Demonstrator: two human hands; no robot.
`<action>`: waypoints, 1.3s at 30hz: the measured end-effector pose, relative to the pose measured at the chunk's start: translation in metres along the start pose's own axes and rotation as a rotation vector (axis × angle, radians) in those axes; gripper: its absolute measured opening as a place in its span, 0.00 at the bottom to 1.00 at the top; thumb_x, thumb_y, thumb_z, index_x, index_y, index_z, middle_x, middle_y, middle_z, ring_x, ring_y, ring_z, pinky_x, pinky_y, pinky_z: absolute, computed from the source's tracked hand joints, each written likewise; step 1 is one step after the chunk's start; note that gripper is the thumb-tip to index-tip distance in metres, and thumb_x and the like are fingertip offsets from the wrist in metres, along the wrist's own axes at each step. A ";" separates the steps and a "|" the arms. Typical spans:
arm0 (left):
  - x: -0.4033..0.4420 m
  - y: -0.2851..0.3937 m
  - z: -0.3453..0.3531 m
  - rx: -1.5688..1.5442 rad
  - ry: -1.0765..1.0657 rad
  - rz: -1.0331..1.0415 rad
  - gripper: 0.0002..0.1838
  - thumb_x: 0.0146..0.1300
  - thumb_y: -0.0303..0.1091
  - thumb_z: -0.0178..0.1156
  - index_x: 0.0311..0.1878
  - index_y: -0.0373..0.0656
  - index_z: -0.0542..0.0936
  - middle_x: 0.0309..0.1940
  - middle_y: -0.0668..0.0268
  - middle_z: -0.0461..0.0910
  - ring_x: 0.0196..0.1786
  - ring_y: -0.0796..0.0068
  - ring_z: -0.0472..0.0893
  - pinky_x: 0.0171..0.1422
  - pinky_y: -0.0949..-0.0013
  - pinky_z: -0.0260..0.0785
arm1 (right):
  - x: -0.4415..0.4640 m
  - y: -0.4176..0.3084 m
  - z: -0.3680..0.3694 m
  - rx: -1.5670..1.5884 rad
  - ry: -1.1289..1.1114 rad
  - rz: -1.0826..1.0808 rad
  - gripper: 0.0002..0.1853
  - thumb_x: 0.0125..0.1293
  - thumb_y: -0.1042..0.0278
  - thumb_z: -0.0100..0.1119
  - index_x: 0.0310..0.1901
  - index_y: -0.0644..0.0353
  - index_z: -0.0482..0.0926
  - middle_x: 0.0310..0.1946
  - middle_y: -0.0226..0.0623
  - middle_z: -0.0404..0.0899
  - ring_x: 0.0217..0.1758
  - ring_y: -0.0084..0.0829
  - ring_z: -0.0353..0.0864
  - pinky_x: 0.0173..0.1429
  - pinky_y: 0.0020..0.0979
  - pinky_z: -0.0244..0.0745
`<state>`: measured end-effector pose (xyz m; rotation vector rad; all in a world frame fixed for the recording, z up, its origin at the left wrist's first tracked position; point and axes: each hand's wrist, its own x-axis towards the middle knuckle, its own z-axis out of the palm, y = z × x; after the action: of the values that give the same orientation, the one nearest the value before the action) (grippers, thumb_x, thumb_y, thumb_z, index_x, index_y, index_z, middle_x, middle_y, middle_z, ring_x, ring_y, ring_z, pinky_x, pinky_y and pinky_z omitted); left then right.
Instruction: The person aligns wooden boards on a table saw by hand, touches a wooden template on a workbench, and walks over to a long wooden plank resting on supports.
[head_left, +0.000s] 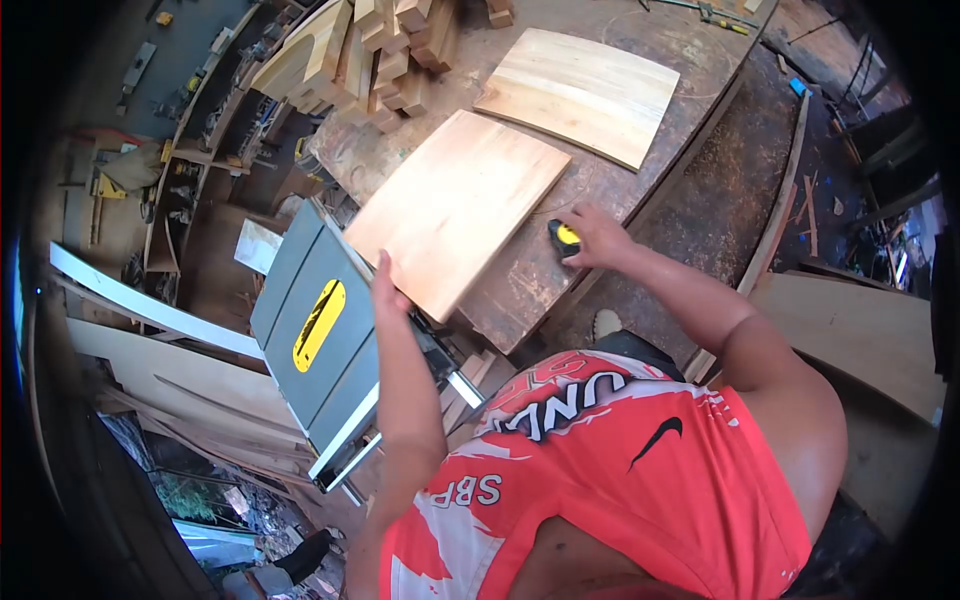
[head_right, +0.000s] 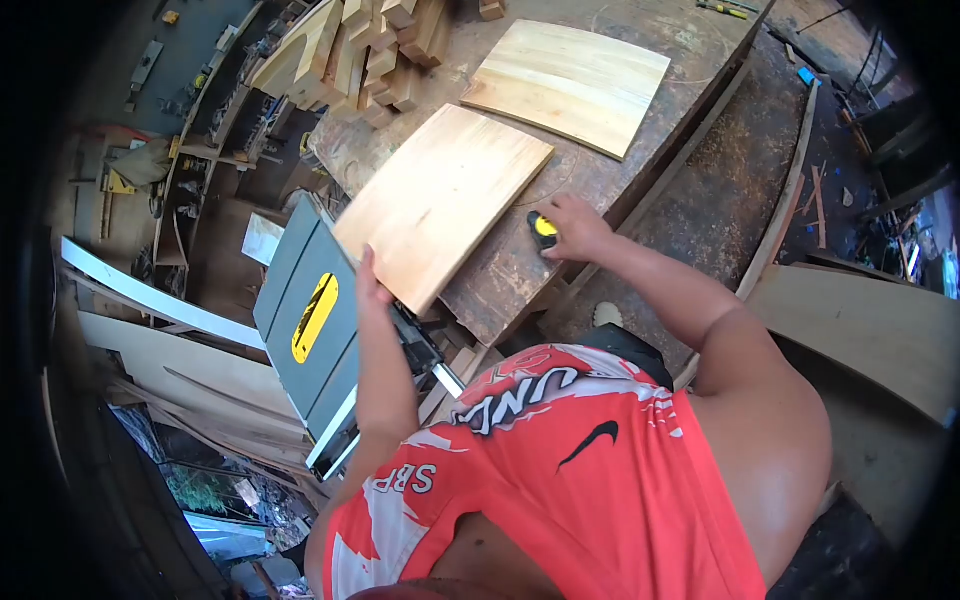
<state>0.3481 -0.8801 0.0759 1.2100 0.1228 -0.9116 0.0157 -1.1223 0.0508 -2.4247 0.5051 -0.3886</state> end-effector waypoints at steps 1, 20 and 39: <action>0.000 0.018 0.011 0.009 0.033 0.059 0.29 0.66 0.46 0.55 0.63 0.36 0.65 0.58 0.52 0.73 0.57 0.53 0.75 0.63 0.49 0.68 | 0.007 -0.007 0.004 -0.009 0.008 -0.038 0.40 0.38 0.58 0.76 0.57 0.54 0.71 0.48 0.44 0.72 0.55 0.46 0.70 0.60 0.43 0.67; -0.170 0.012 0.233 1.381 -0.372 1.547 0.28 0.44 0.21 0.65 0.54 0.38 0.75 0.51 0.50 0.78 0.49 0.56 0.82 0.52 0.64 0.75 | 0.020 -0.131 -0.088 1.790 0.096 -0.172 0.58 0.42 0.39 0.74 0.70 0.55 0.50 0.67 0.35 0.58 0.73 0.33 0.54 0.72 0.42 0.55; -0.102 -0.096 0.266 1.489 -1.138 1.112 0.23 0.57 0.32 0.62 0.58 0.47 0.75 0.64 0.55 0.67 0.67 0.55 0.66 0.70 0.57 0.60 | 0.018 0.100 -0.094 1.836 0.635 0.164 0.43 0.52 0.50 0.62 0.66 0.62 0.57 0.61 0.44 0.65 0.65 0.42 0.65 0.70 0.45 0.61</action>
<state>0.1187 -1.0543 0.1628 1.4598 -2.2401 -0.4181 -0.0311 -1.2516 0.0620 -0.4621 0.2965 -0.9645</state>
